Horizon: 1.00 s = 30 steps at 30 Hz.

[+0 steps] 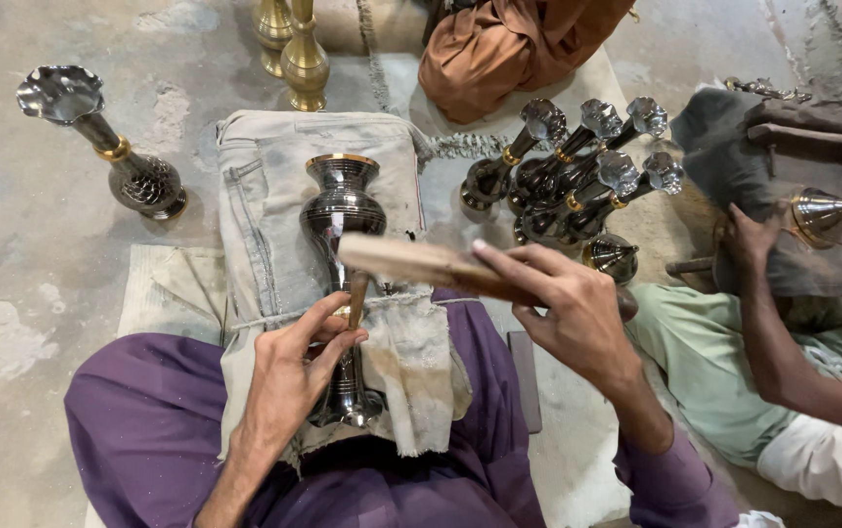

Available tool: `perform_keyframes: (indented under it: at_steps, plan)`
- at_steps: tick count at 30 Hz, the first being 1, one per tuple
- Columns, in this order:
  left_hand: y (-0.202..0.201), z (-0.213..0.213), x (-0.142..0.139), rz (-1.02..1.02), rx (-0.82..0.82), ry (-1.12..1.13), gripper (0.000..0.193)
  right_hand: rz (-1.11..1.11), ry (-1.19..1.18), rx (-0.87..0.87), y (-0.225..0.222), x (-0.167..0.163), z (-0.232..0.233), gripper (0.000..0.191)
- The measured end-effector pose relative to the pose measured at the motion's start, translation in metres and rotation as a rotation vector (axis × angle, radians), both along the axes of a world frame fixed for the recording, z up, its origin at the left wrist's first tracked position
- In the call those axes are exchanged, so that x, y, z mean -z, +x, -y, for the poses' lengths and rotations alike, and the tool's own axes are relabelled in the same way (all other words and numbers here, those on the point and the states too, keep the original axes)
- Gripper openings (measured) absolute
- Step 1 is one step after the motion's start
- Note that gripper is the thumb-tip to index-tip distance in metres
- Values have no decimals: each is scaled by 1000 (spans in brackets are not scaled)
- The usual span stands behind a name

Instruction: The person sits on the floor with a brass vase resting on a cloth pad, holds a small punch against the vase surface, and repeatedly strikes the punch with a wooden mallet to engrave decorative patterns, repositioning the punch around the vase as they work.

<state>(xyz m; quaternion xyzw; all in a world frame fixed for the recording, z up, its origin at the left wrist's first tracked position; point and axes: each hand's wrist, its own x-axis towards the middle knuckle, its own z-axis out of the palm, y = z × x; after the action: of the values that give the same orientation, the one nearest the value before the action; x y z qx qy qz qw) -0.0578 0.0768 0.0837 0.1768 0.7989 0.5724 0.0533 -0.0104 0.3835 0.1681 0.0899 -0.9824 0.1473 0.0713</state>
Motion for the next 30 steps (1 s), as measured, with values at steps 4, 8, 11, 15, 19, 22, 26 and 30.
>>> perform_keyframes:
  at_steps: [4,8,11,15,19,22,26,30]
  plan:
    - [0,0,-1,24,-10,-1,47,-24,-134,14,1,7,-3,72]
    - [-1,0,-1,32,-4,-4,47,-6,-5,96,0,6,0,72]
    - [-1,1,-2,27,2,4,46,-53,-305,15,0,-1,3,81]
    - [-2,2,-2,24,16,-22,45,-38,-59,22,1,-5,7,79]
    - [-3,3,-3,31,33,19,46,52,-119,58,-1,1,8,73]
    - [-3,3,-4,28,25,-9,46,41,-101,112,-1,2,7,72]
    - [-4,3,-3,24,30,-2,45,-6,-358,5,2,-2,7,80]
    - [-5,3,-3,24,39,-11,44,-34,-115,44,3,-6,8,79]
